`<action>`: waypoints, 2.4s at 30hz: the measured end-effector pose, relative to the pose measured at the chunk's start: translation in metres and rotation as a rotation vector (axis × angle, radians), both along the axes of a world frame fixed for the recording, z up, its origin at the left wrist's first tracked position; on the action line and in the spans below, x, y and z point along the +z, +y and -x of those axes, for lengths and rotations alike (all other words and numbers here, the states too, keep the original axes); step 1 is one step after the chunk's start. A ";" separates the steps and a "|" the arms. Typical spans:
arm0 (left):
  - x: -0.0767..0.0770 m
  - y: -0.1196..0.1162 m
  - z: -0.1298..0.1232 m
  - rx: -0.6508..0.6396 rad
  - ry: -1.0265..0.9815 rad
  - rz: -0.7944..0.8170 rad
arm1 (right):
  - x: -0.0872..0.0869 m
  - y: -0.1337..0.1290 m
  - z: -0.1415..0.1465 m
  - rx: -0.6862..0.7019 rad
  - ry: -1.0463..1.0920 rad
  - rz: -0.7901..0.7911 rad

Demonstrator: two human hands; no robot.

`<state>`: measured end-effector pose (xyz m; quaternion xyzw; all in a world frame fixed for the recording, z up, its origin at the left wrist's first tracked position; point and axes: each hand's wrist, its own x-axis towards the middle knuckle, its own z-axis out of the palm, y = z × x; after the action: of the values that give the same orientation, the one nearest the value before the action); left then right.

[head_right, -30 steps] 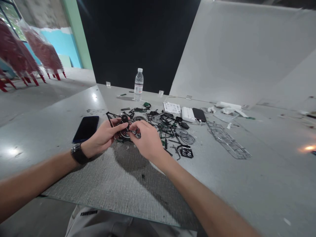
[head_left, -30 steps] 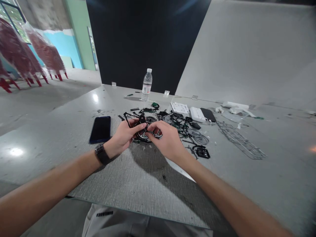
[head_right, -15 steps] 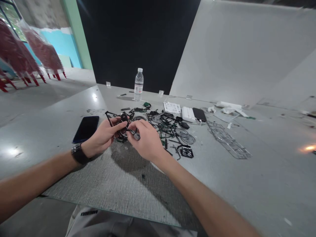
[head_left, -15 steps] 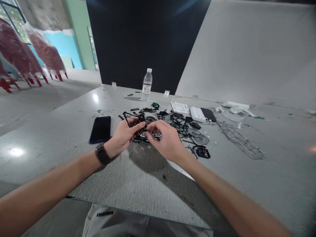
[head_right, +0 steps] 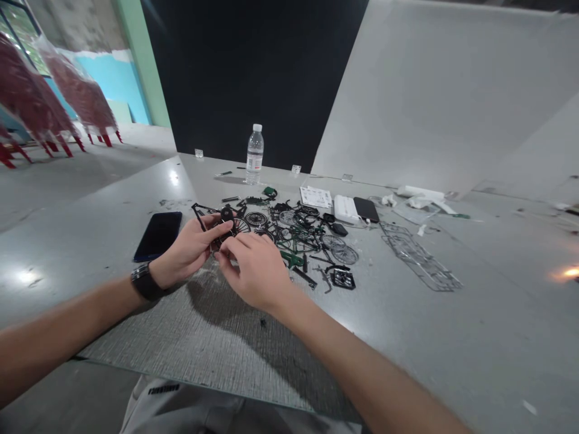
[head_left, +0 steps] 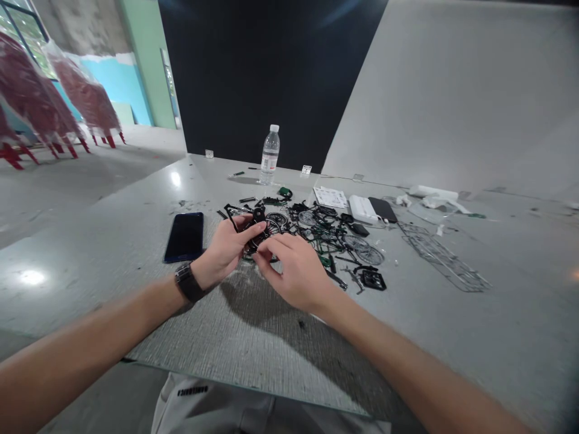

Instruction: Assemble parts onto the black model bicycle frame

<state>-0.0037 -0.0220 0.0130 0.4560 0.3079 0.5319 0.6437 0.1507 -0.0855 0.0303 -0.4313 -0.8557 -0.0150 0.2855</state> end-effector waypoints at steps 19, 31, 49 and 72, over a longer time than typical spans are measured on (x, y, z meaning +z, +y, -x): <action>-0.002 0.001 -0.001 0.020 -0.012 -0.003 | -0.004 0.009 -0.008 -0.087 0.094 -0.081; 0.009 -0.007 0.001 0.030 0.105 0.054 | -0.004 0.013 -0.013 -0.110 0.102 -0.144; 0.007 -0.012 -0.001 0.003 0.062 0.009 | -0.009 0.011 -0.005 -0.187 0.377 -0.020; 0.006 -0.011 -0.003 -0.013 0.023 0.028 | -0.011 0.010 -0.004 -0.246 0.322 -0.051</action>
<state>-0.0011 -0.0326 0.0190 0.4548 0.3197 0.5179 0.6501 0.1546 -0.0756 0.0189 -0.5219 -0.7393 -0.0021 0.4255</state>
